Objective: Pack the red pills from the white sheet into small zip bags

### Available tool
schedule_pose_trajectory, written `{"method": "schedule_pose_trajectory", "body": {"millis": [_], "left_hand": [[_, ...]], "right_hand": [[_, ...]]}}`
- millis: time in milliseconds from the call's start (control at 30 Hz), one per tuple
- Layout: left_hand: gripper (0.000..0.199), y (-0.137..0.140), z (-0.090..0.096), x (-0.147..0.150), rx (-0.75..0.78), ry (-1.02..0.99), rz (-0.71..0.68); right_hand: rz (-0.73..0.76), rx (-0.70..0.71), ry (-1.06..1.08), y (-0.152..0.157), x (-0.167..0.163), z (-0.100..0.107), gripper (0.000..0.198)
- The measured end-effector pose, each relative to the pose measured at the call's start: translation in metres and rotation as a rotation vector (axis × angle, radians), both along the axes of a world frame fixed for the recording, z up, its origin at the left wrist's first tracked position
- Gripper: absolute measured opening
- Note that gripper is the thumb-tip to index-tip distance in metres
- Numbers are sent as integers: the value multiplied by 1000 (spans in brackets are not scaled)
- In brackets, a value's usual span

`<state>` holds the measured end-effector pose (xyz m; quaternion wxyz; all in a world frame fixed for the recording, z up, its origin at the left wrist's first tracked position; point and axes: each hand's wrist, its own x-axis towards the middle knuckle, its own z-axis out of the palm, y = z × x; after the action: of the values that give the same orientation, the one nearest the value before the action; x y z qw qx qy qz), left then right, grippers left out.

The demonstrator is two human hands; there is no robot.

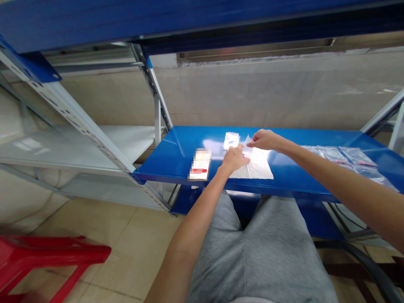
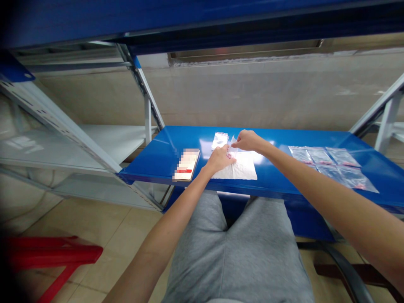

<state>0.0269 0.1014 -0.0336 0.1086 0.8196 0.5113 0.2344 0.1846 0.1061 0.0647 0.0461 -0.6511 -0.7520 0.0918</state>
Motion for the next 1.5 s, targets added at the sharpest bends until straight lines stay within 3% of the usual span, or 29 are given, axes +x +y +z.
{"method": "schedule_pose_trajectory", "body": {"millis": [300,567,733,867,967,1033,1100,1200,1367,1500], "left_hand": [[45,1,-2,0,5,-18,3],[57,4,3,-1,94,-3,-86],[59,16,18,-5,159,-23,-208],[66,30,39,-7,193,-171,-254],[63,38,56,-3,32,-424,-88],[55,43,64,1,-184,-638,43],[51,48,68,4,-384,-809,78],[48,57,66,7,-474,-829,-5],[38,77,55,7,-201,-414,28],[33,81,46,3,-113,-301,88]], "right_hand": [[26,13,27,2,2,-6,29],[-181,173,397,-4,8,-13,58],[-200,161,673,-3,21,-13,31],[-117,184,877,-2,34,-18,32],[-137,205,1038,1,40,-29,27],[-175,218,1151,7,41,-40,23],[-220,227,1241,14,38,-53,19],[-278,260,1129,28,31,-72,18],[-349,282,790,48,25,-96,23],[-296,279,539,55,27,-104,27]]}}
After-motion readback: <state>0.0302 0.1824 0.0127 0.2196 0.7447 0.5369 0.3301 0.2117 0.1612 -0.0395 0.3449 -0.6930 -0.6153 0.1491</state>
